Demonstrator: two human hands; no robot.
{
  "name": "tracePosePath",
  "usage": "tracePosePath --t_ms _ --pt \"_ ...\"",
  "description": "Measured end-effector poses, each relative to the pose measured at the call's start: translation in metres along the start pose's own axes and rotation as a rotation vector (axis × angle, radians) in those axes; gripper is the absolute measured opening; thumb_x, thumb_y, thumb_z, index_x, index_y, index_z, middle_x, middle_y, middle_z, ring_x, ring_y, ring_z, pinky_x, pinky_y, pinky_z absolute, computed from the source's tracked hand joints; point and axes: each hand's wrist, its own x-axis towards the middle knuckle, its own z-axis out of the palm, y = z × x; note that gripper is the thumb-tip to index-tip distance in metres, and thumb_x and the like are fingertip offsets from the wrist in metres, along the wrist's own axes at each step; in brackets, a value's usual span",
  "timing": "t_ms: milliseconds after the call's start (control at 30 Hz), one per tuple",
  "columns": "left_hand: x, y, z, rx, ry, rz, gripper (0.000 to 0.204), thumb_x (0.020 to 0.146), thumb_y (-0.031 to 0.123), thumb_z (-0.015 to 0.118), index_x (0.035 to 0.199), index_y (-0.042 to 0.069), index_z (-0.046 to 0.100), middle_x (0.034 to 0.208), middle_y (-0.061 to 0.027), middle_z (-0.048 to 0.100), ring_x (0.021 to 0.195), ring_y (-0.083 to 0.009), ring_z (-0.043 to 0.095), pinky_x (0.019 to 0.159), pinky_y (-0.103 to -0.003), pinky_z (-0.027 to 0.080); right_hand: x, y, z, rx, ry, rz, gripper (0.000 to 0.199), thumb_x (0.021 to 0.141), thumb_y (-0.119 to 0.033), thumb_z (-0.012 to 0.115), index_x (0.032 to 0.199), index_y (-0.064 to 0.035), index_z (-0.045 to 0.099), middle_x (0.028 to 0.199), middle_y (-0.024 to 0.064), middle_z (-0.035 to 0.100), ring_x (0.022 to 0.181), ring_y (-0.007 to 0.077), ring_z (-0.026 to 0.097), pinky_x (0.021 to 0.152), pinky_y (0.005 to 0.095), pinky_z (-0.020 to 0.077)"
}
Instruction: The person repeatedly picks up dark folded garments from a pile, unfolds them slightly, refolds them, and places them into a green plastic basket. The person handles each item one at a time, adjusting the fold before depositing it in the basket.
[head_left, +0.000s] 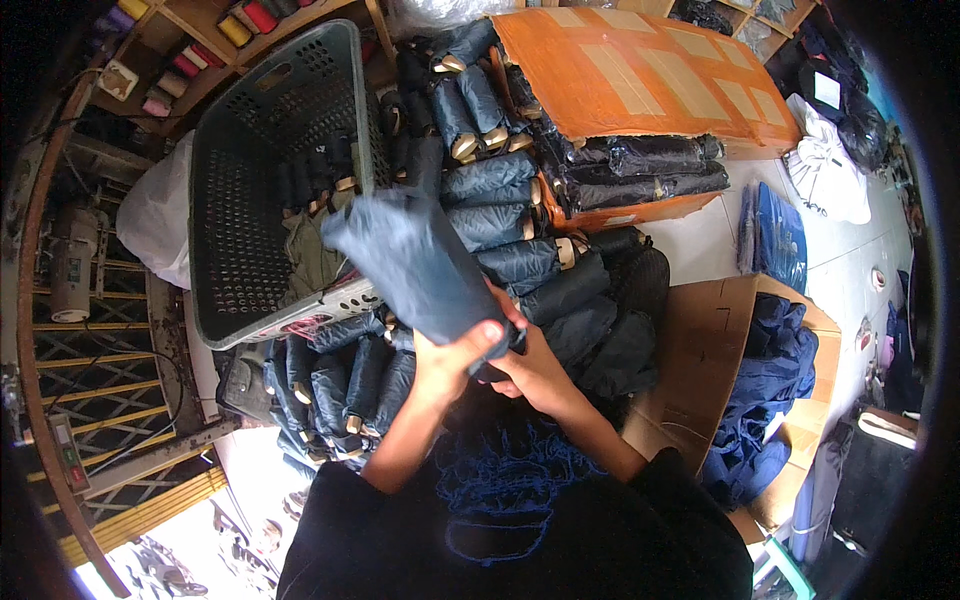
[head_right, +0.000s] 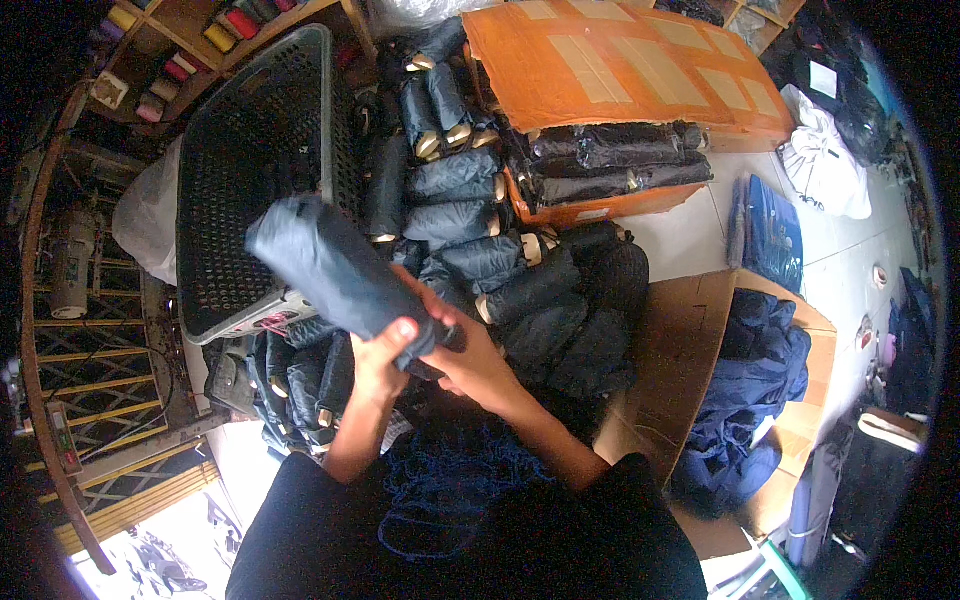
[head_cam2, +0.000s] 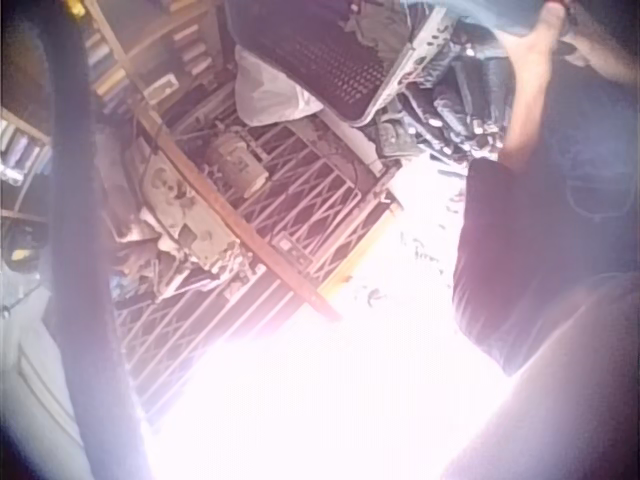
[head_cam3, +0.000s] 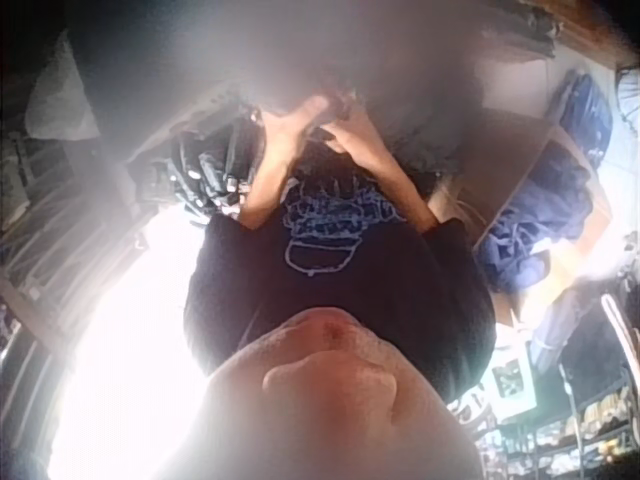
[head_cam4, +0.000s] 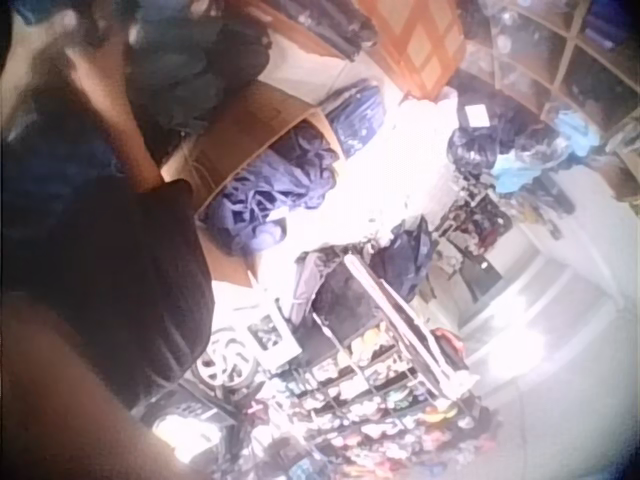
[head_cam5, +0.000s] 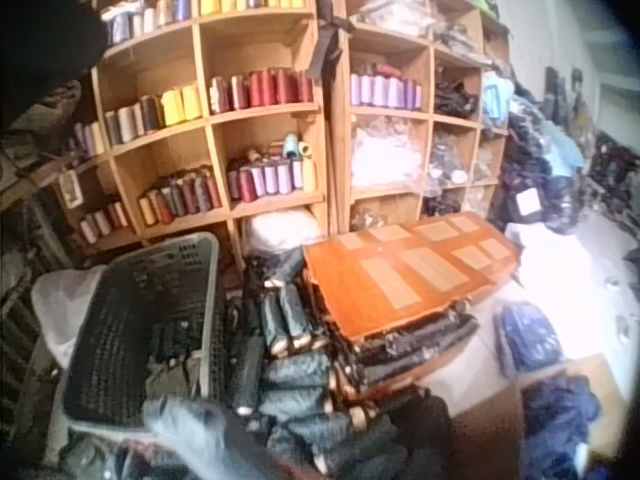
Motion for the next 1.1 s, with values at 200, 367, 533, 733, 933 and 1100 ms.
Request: tracePosePath --t_ms 200,367,533,733,933,1100 --pt "-0.016 -0.026 -0.008 0.224 0.166 0.018 0.035 0.070 0.011 0.076 0.097 -0.001 0.058 0.084 -0.0086 0.064 0.085 -0.0183 0.061 0.084 -0.034 0.046 -0.002 -0.024 0.011 0.096 0.004 -0.070 0.055 0.079 -0.019 0.071 0.124 0.0002 0.046 0.095 0.0081 0.061 0.087 0.0130 0.057 0.075 0.0275 0.0467" --pt "-0.012 -0.006 -0.024 0.246 -0.013 0.037 0.041 0.068 0.017 0.077 0.099 -0.002 0.058 0.088 -0.0117 0.066 0.097 -0.0263 0.062 0.104 -0.044 0.034 0.001 -0.019 0.008 0.140 -0.193 -0.007 0.048 0.086 -0.017 0.064 0.125 0.0009 0.041 0.072 0.0062 0.058 0.047 0.0106 0.052 0.038 0.0247 0.0373" --pt "-0.011 0.021 -0.030 -0.043 0.036 0.162 0.064 0.073 0.043 0.069 0.115 0.002 0.045 0.103 -0.0184 0.058 0.108 -0.0341 0.056 0.096 -0.048 0.041 -0.002 -0.020 0.018 0.038 -0.350 -0.051 0.037 0.091 -0.022 0.061 0.114 0.0017 0.043 0.050 0.0033 0.050 0.035 0.0102 0.045 0.031 0.0256 0.0302" --pt "-0.028 0.009 -0.025 0.109 0.200 0.196 0.052 0.072 0.021 0.076 0.108 0.001 0.044 0.085 -0.0157 0.060 0.078 -0.0268 0.062 0.077 -0.040 0.050 -0.005 -0.001 0.033 -0.166 -0.135 -0.233 0.038 0.089 -0.015 0.062 0.114 0.0017 0.039 0.075 0.0103 0.057 0.069 0.0109 0.058 0.057 0.0252 0.0443" --pt "-0.042 -0.010 -0.033 0.151 0.228 0.207 0.046 0.075 0.027 0.073 0.102 -0.001 0.048 0.084 -0.0160 0.063 0.091 -0.0294 0.061 0.089 -0.041 0.045 0.006 0.008 0.062 0.021 -0.048 -0.515 0.059 0.083 -0.008 0.066 0.126 -0.0028 0.026 0.102 0.0113 0.056 0.103 0.0186 0.051 0.092 0.0337 0.0411" --pt "-0.061 -0.003 -0.045 0.290 0.348 0.190 0.051 0.072 0.036 0.071 0.102 -0.001 0.051 0.094 -0.0135 0.058 0.099 -0.0274 0.056 0.094 -0.041 0.039 0.010 -0.003 0.065 -0.158 -0.300 -0.343 0.070 0.081 -0.009 0.066 0.135 -0.0018 0.022 0.123 0.0138 0.048 0.108 0.0216 0.050 0.090 0.0371 0.0440"
